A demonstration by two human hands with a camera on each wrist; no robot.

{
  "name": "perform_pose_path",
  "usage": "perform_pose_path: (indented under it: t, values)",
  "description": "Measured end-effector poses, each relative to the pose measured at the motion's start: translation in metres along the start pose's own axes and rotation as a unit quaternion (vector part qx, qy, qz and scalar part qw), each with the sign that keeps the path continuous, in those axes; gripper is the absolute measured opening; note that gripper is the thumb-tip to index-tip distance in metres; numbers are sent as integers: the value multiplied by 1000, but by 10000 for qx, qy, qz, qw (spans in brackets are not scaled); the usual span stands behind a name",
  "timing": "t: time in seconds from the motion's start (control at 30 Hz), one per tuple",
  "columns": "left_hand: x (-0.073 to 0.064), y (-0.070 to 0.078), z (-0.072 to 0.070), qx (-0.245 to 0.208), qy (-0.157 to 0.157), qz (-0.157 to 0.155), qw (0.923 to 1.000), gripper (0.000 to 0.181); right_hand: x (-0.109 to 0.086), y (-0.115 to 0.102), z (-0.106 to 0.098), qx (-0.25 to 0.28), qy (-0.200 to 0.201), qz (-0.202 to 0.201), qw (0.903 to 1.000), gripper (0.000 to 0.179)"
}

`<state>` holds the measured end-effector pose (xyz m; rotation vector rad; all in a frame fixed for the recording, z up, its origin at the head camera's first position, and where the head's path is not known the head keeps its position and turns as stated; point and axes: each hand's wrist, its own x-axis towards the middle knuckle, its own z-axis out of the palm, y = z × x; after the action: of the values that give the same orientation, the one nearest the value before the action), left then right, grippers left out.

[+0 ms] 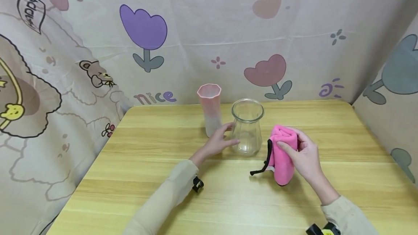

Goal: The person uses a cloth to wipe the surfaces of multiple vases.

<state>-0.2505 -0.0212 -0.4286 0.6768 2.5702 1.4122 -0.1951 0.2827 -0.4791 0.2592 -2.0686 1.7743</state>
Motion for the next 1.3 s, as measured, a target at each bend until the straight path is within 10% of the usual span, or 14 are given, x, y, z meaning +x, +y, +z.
perform_pose_path:
  t: [0.2,0.57,0.97,1.3]
  values:
    - [9,1,5,137,121,-39,9998,71,0,-11,7,185,-112,-160,9996,52]
    - [28,7,12,299,163,-96,9994,72,-7,-104,40,517,-21,-68,9986,43]
    - [42,14,20,555,278,-288,9977,73,-8,-106,46,395,-57,98,9992,44]
    - [28,10,12,410,187,-287,9986,70,-10,-105,42,-53,-1,209,9998,42]
